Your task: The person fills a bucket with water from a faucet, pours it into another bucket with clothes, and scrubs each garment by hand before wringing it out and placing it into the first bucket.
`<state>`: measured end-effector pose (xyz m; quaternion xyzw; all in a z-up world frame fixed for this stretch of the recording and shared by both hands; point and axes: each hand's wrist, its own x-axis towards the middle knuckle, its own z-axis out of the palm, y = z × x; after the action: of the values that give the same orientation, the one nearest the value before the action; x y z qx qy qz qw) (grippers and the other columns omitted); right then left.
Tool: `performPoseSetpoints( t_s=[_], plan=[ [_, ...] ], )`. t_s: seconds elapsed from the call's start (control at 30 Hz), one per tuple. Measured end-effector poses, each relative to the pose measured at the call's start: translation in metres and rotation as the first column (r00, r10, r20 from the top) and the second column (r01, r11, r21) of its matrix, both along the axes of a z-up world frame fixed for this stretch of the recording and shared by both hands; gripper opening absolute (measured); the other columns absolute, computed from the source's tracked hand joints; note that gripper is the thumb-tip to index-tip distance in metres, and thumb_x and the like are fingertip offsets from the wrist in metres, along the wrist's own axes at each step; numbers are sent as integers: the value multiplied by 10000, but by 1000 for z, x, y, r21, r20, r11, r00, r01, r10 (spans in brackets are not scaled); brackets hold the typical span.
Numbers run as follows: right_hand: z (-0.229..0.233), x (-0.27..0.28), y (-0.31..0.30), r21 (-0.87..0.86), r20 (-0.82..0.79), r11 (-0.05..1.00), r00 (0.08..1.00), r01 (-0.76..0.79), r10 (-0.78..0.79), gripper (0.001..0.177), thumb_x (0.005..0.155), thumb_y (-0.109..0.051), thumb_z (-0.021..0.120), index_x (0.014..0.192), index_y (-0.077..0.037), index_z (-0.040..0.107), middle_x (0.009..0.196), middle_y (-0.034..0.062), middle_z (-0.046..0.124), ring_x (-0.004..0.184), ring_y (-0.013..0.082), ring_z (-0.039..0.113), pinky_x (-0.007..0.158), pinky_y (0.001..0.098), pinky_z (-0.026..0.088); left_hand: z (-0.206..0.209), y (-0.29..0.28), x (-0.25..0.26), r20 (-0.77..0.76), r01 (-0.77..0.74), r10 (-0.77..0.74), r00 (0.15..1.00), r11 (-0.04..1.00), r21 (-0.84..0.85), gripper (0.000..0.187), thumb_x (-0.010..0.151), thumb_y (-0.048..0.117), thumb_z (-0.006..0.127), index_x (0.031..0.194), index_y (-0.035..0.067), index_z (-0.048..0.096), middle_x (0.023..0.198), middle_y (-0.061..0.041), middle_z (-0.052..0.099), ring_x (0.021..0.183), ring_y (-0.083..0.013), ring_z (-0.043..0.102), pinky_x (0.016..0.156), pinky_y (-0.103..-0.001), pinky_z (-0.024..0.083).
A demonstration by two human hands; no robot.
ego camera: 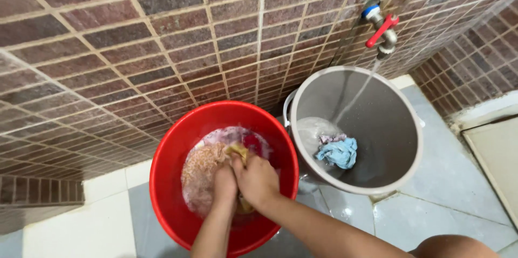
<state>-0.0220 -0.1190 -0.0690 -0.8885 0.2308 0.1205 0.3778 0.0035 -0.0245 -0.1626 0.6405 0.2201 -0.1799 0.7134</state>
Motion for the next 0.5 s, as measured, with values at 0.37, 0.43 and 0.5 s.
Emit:
performPoseSetpoints(
  t_s=[0.37,0.43,0.5],
  plan=[
    [-45,20,-51,200,-314,980,945,-21,85,885,866,-485,594,1547,-44,241,1483,314,513,1229,509,628,1012,585,560,-92,5,-32,-506,799,-825,250,-120,590,544,827,165,698,1325,60,504,1329,-209,528,1217,-376,540,981,-472,494],
    [-29,24,-55,424,-540,866,842,265,7,920,865,-539,508,1610,-88,211,1472,319,521,1198,507,644,964,629,549,-58,7,-25,-397,846,-845,358,114,521,382,785,113,715,1150,10,666,1165,-189,696,1084,-304,683,909,-414,564],
    [-19,26,-66,582,-648,715,752,387,121,922,875,-712,412,1597,-146,326,1504,294,410,1214,539,511,942,668,435,-8,10,-19,-174,728,-782,599,441,525,227,870,149,632,1030,6,707,1018,-168,762,944,-266,736,840,-390,574]
  ],
)
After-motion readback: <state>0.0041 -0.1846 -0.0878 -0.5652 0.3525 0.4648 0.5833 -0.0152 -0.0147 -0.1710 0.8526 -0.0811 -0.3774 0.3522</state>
